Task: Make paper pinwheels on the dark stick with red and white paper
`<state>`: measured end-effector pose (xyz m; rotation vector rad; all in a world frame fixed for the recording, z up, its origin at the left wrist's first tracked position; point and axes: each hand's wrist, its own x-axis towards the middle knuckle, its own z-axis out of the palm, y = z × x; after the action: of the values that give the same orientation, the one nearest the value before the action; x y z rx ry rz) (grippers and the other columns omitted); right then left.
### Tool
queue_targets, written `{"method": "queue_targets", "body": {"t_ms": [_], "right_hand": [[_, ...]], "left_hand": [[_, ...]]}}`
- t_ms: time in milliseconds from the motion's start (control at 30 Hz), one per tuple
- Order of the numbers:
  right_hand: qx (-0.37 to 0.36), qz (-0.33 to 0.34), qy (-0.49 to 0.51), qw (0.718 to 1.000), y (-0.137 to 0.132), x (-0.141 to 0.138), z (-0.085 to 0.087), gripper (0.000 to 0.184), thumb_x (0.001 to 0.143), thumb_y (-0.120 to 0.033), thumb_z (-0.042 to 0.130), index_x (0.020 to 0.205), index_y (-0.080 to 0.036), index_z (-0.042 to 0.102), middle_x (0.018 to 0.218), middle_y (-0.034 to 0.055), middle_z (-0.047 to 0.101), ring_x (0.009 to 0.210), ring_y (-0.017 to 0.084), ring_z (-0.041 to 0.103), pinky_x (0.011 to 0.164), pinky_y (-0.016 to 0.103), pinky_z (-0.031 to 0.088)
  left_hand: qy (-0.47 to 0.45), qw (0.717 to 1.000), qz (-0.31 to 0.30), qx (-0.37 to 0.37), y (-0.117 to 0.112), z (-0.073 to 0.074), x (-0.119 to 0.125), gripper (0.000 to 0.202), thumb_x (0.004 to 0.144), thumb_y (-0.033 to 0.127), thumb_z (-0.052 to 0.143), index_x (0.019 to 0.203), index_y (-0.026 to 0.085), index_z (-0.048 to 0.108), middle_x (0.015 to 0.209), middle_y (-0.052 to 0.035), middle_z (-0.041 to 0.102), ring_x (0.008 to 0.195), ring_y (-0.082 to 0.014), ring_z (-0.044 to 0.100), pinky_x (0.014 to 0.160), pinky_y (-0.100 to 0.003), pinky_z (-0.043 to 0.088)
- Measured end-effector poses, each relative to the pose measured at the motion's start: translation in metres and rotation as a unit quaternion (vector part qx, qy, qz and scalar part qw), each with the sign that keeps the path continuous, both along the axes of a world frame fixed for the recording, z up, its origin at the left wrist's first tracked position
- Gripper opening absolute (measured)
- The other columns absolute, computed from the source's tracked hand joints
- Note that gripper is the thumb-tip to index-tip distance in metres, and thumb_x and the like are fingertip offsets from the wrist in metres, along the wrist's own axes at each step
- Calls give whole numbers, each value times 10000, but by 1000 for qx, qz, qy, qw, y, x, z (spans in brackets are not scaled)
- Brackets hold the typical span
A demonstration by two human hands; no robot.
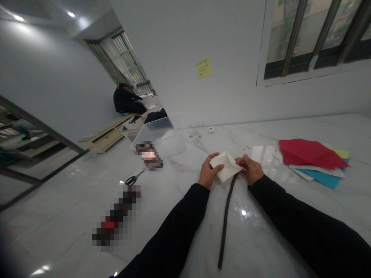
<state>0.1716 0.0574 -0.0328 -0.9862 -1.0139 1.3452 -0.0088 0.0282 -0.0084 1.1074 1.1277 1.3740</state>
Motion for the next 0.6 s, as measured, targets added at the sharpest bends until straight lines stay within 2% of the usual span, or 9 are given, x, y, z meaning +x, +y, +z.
{"method": "queue_targets", "body": {"t_ms": [67, 167, 233, 400, 600], "right_hand": [[1, 4, -12, 1000, 1, 0, -1, 450, 695, -654, 724, 675, -218, 613, 749, 32, 684, 682, 183, 639, 572, 269, 518], [8, 15, -32, 999, 0, 0, 1, 436, 601, -555, 835, 817, -222, 657, 688, -13, 678, 608, 158, 607, 563, 261, 496], [18, 46, -63, 997, -3, 1, 4, 461, 620, -576, 814, 875, -214, 687, 730, 1, 710, 634, 166, 626, 597, 270, 507], [59, 118, -156, 979, -9, 1, 11, 469, 689, -617, 750, 844, -175, 750, 730, 15, 720, 654, 185, 635, 617, 282, 516], [67, 77, -178, 979, -6, 4, 9, 485, 688, -637, 742, 834, -174, 761, 714, 13, 718, 632, 181, 626, 585, 269, 504]], "left_hand": [[-7, 1000, -7, -5, 0, 0, 0, 666, 622, 253, 802, 1246, 202, 575, 901, -17, 670, 756, -142, 600, 703, -256, 490], [-14, 1000, -15, -12, -1, 0, 1, 689, 619, 268, 813, 1259, 206, 567, 913, -23, 681, 762, -149, 615, 714, -269, 501], [-16, 1000, -19, -13, -2, 1, 2, 690, 623, 274, 818, 1262, 207, 567, 924, -28, 690, 762, -151, 623, 711, -271, 506], [-19, 999, -24, -20, -3, 2, 3, 657, 632, 283, 826, 1238, 198, 588, 907, -36, 705, 746, -157, 638, 686, -273, 514], [-21, 999, -35, -27, -1, -2, 3, 569, 617, 352, 859, 1110, 162, 648, 953, -75, 725, 810, -186, 667, 782, -323, 528]]}}
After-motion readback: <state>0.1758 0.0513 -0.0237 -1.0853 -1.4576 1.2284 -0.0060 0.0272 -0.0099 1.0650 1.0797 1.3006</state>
